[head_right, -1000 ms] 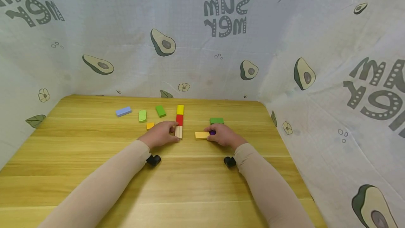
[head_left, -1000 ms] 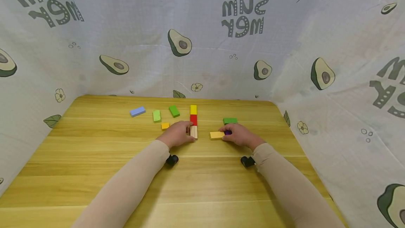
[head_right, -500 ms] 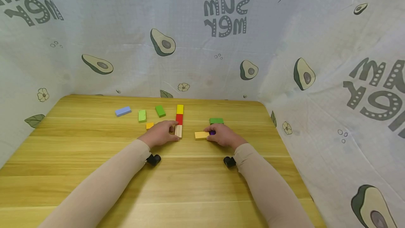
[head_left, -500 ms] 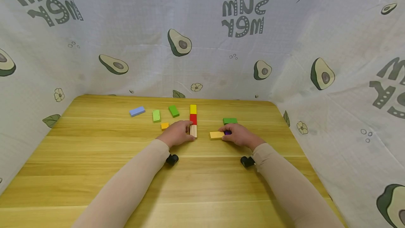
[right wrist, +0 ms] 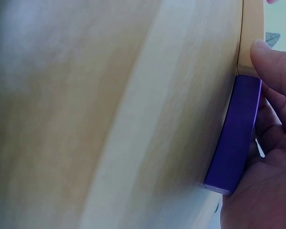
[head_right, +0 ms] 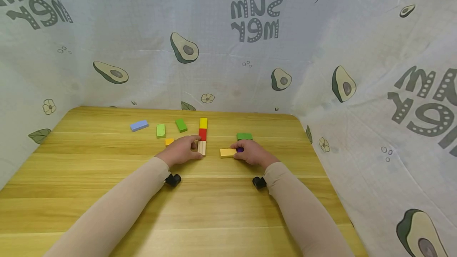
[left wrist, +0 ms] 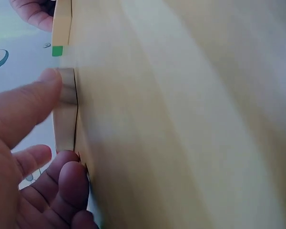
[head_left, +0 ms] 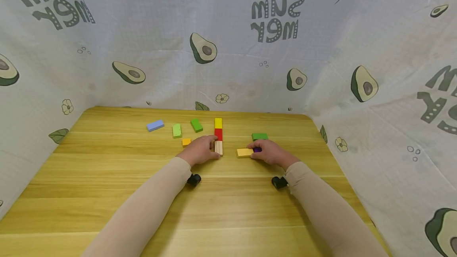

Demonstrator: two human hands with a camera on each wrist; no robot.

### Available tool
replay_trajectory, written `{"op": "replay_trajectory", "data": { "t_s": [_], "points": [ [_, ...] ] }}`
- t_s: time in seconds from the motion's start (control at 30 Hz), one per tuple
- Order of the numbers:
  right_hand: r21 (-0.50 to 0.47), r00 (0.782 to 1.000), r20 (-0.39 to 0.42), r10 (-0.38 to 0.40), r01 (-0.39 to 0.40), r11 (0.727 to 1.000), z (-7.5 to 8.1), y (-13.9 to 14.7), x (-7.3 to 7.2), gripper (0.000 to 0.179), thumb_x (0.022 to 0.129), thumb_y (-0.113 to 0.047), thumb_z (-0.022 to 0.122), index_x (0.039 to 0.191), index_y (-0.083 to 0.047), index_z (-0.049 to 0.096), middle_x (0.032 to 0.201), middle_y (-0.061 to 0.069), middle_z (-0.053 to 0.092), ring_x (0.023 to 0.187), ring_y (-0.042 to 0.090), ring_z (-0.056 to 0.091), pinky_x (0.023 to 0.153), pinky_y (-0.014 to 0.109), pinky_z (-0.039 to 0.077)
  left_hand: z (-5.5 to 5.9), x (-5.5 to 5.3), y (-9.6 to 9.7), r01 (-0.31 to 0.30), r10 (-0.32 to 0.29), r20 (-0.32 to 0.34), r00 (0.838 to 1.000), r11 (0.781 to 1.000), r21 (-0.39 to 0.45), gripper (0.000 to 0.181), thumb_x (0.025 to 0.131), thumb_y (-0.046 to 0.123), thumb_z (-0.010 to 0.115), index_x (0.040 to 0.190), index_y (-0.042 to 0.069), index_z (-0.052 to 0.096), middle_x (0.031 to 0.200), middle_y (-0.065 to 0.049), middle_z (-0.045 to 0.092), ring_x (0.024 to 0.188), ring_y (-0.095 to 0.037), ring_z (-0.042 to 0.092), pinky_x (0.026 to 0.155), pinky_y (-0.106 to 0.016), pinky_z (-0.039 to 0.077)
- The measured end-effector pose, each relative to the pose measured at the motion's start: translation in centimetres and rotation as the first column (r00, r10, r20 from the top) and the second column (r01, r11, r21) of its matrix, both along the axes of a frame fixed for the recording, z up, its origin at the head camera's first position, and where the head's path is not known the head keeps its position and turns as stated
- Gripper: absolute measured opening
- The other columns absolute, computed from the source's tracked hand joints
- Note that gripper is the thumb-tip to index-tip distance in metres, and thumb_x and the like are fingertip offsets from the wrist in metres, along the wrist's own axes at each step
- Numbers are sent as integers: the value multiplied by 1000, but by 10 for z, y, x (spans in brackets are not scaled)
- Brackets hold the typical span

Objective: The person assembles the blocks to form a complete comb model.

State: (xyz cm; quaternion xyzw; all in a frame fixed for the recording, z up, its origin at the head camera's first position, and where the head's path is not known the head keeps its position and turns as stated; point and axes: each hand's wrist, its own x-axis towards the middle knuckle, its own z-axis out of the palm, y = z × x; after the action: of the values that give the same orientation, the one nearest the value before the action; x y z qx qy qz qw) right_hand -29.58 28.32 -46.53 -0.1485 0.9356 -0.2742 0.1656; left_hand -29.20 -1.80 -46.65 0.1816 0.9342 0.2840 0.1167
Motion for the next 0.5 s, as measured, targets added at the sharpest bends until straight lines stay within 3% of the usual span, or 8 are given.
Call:
{"op": "replay_trajectory", "data": {
  "t_s": [0.2,0.5],
  "points": [
    [5,1000,-7,6,-6,1000,2,0,0,38,101,-21,72,137,-8,69,136,14,68,111,24,60,106,49,51,6,1,-17,-18,18,-62,998,1000,-9,72,94,38,81,155,12,52,132,-10,67,119,-26,63,110,-45,52],
    [-8,1000,4,2,-2,1000,0,0,0,39,101,-20,73,137,-8,69,136,14,67,114,25,61,106,48,52,8,-2,-61,-86,70,-174,982,993,-84,61,98,31,77,151,10,56,144,-16,62,135,-37,58,116,-53,47]
  ]
}}
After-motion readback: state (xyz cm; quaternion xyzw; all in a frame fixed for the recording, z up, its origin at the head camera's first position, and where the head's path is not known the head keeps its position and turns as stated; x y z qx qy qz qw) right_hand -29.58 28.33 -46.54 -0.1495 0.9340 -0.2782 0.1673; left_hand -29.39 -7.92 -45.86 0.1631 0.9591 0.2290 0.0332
